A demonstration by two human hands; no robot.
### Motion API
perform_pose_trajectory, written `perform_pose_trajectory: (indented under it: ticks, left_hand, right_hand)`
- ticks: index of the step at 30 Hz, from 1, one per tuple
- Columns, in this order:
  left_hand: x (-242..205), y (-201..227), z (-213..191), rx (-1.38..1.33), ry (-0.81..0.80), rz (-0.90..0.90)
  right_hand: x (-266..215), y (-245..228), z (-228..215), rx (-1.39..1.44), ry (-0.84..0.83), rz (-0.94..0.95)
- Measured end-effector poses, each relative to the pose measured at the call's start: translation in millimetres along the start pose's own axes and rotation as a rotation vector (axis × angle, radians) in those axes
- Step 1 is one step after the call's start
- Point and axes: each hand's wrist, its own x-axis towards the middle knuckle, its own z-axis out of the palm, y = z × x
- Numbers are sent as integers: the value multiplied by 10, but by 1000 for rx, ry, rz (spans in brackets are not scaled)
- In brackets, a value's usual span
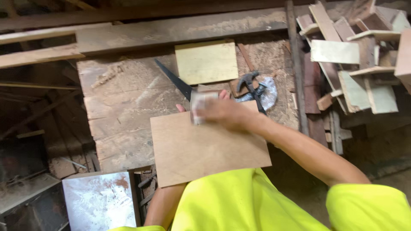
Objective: The person smooths a rectangular wooden board with sandpaper, then uses a hammer and a blue cylindrical tool to drive a nail into the board. The person continues hammering the nail until it is flush with the wood surface.
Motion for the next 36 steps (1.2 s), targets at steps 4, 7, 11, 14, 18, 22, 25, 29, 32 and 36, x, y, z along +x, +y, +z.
perform_pose_trajectory:
  ticks: [4,7,11,14,18,22,25,29,32,36]
  left_hand:
    - [-19,108,23,-12,-4,24]
    - [33,13,-4,-34,0,5]
    - [40,44,25,-25,-5,19]
    - [71,56,16,-8,-14,14]
    - [8,119,50,-15,-21,27]
    - [-34,-78,-12,-17,-5,4]
    - [-103,29,6,-6,12,20]
    - [-43,130,24,-32,7,32]
    - [-76,142,44,-43,17,48]
    - [-4,-16,19,-61,26,12]
  right_hand:
    - [120,9,29,-18,-37,-182]
    - [-31,69,126,77,-65,2]
    - [-118,144,272,58,-15,-174]
    - [-125,235,277,22,-21,-194]
    - [105,372,183,-37,-89,-128]
    - [-6,251,165,-59,-98,-140]
    - [-13,89,229,-438,-230,-113]
    - [-76,68,169,32,-43,-137]
    - [50,59,137,4,-37,-113]
    - [13,14,46,116,14,-53]
